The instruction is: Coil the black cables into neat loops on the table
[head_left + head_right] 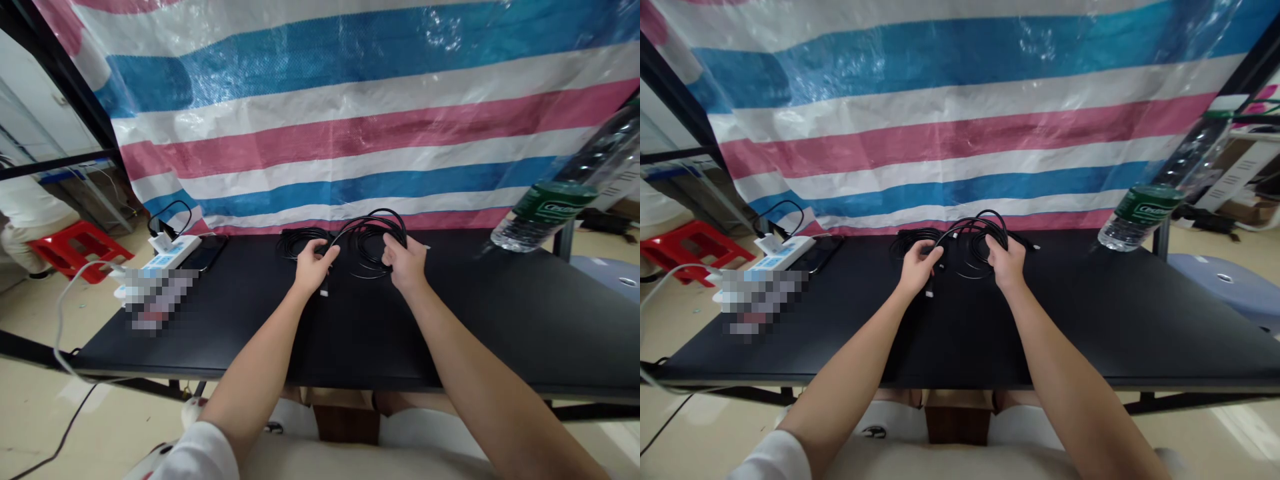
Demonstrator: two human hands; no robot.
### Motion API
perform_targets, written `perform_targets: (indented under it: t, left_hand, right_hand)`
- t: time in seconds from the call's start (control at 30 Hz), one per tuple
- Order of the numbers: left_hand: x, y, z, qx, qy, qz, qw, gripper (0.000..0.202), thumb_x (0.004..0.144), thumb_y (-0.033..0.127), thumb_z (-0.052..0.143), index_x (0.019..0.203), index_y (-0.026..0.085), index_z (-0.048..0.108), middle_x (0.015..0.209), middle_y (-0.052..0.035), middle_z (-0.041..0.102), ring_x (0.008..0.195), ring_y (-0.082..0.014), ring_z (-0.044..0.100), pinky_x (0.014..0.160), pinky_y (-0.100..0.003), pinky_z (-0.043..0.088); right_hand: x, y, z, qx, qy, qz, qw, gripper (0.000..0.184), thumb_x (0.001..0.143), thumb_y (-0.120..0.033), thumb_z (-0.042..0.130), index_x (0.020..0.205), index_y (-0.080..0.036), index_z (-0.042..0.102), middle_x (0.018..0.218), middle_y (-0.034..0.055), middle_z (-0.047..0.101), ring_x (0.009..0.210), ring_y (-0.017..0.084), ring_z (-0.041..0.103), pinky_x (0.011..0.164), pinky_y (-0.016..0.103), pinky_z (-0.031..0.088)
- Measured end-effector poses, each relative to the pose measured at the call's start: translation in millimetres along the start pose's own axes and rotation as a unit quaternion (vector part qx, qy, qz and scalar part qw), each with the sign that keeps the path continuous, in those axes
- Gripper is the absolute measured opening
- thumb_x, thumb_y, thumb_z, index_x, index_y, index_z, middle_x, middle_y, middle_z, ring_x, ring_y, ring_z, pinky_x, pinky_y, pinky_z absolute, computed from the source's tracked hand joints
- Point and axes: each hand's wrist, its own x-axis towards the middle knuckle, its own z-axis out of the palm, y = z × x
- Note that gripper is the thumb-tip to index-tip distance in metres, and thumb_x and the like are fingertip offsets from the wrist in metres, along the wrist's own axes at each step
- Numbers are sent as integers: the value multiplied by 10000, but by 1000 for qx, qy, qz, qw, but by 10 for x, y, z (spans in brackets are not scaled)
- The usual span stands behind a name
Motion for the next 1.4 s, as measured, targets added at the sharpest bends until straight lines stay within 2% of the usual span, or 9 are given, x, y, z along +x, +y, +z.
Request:
perform_targets:
  t: [0.1,0.33,0.47,0.6,0.73,0.9,1.07,1.23,1.4]
  left_hand:
    - [-11,-17,49,-4,-68,-34,997,451,637,385,782,1014,182,639,516,67,550,422,-104,472,478,-241,386]
    - [-42,27,73,64,-90,4,994,179,699,267,676,559,177,610,540,38,554,617,-133,549,674,-271,431]
    - [-32,31,134,-149,-51,-35,987,178,708,247,659,603,190,528,476,61,494,497,-106,507,577,-253,428]
    - [-27,93,126,-327,0,-90,941,363,694,303,732,601,212,393,401,127,273,360,-58,339,454,-215,385]
    - [-15,178,70,-397,51,-129,907,429,670,221,761,582,202,341,432,131,221,358,-24,278,387,-158,288]
    - [42,194,28,-411,112,-133,895,397,604,185,794,593,192,397,453,134,242,360,-13,285,369,-154,224]
    - [130,171,-48,-327,160,-106,925,264,628,198,750,644,189,487,460,115,372,383,-43,376,428,-189,304]
    - [169,172,-244,-25,273,-26,961,127,698,254,690,763,213,589,634,37,608,693,-149,633,764,-288,471]
    - [220,123,-382,149,272,-136,941,67,763,255,631,819,222,613,904,-59,711,990,-252,654,937,-381,442]
  right_hand:
    - [-30,-90,-13,158,-115,81,977,527,570,-490,770,507,-241,309,365,-116,207,335,59,212,355,223,227]
    - [-93,-135,12,203,-233,138,941,527,584,-424,740,439,-235,270,343,-102,173,328,62,208,365,226,245]
    - [-79,-5,67,26,-109,60,992,450,593,-424,698,385,-239,345,347,-60,332,360,81,328,408,247,291]
    - [-93,66,107,-132,-96,13,986,360,670,-447,627,438,-232,454,389,-40,421,420,126,445,478,272,374]
    - [-138,71,148,-261,-100,-37,959,366,770,-467,525,494,-236,457,464,4,509,531,185,558,596,312,448]
    - [-220,3,238,-478,-63,-100,870,320,845,-407,453,640,-194,577,669,121,649,710,262,641,698,346,464]
    - [-204,-130,405,-569,-126,0,813,354,905,-356,401,876,-140,679,837,171,699,812,281,668,729,339,465]
    - [9,-130,696,-523,-186,29,831,390,933,-281,351,967,-126,708,998,176,711,992,282,654,818,301,444]
    - [183,-61,967,-503,-214,86,833,436,935,-274,334,1071,-74,698,1086,202,696,1015,276,652,819,283,455]
